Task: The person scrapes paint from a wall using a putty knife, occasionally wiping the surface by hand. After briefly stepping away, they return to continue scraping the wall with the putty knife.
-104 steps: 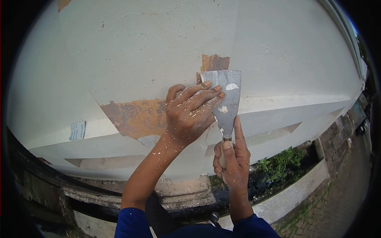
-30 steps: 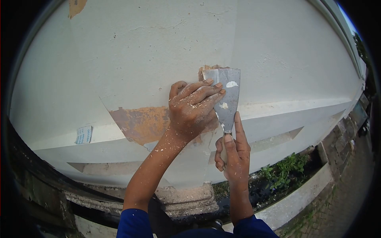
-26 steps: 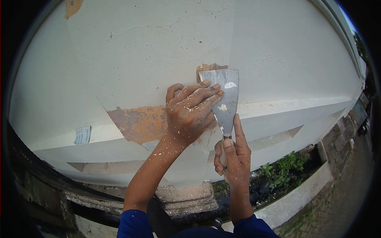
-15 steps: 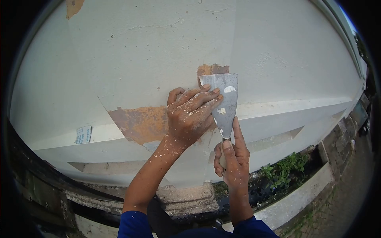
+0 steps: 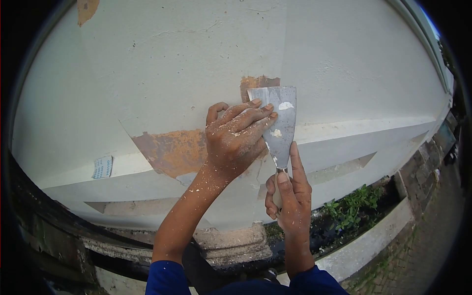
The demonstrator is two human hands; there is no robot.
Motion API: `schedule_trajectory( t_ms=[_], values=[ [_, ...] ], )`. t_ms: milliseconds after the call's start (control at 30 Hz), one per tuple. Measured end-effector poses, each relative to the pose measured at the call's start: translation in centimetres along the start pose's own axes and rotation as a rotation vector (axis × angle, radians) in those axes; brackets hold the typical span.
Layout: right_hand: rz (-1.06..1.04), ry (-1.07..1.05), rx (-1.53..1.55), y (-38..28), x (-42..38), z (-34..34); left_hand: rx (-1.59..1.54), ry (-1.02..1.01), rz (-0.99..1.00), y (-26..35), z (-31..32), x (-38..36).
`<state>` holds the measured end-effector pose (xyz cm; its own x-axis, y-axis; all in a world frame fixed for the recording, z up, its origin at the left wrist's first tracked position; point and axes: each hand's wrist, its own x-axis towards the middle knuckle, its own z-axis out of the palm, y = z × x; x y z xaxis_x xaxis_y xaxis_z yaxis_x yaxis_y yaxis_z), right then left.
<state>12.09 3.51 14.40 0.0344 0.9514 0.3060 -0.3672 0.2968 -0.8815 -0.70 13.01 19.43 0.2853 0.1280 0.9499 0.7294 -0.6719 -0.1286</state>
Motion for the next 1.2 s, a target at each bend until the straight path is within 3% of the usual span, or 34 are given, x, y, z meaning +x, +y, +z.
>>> schedule_trajectory(
  t_ms=[100,233,367,500,633,833,933,1067,1200],
  values=[
    [0.027,0.016,0.005,1.3,-0.9,-0.6,-0.028,-0.053,-0.015,0.6,0.7,-2.1],
    [-0.009,0.003,-0.001,-0.2,0.5,0.2,0.012,0.052,0.012,-0.5,0.4,1.0],
    [0.031,-0.006,-0.024,1.2,-0.9,-0.9,0.008,-0.055,0.001,0.4,0.6,-1.9],
    [0.021,0.006,-0.01,0.1,0.5,-0.1,0.021,0.043,0.03,-0.5,0.6,0.6],
    [0.025,-0.008,-0.008,0.4,-0.5,-0.7,-0.022,-0.021,0.004,0.3,0.3,-0.8],
    [-0.007,-0.03,-0.026,-0.3,1.0,0.1,0.022,0.056,0.037,-0.7,0.2,1.2],
    [0.032,-0.032,-0.015,1.1,-0.4,-0.7,0.016,-0.052,0.004,0.2,0.0,-1.3],
    [-0.03,-0.047,-0.034,0.3,1.5,0.2,0.057,0.068,0.051,-1.0,0.3,0.7],
    [0.017,-0.047,0.004,0.6,0.1,-0.1,0.024,-0.007,0.025,-0.4,-0.1,-0.3]
  ],
)
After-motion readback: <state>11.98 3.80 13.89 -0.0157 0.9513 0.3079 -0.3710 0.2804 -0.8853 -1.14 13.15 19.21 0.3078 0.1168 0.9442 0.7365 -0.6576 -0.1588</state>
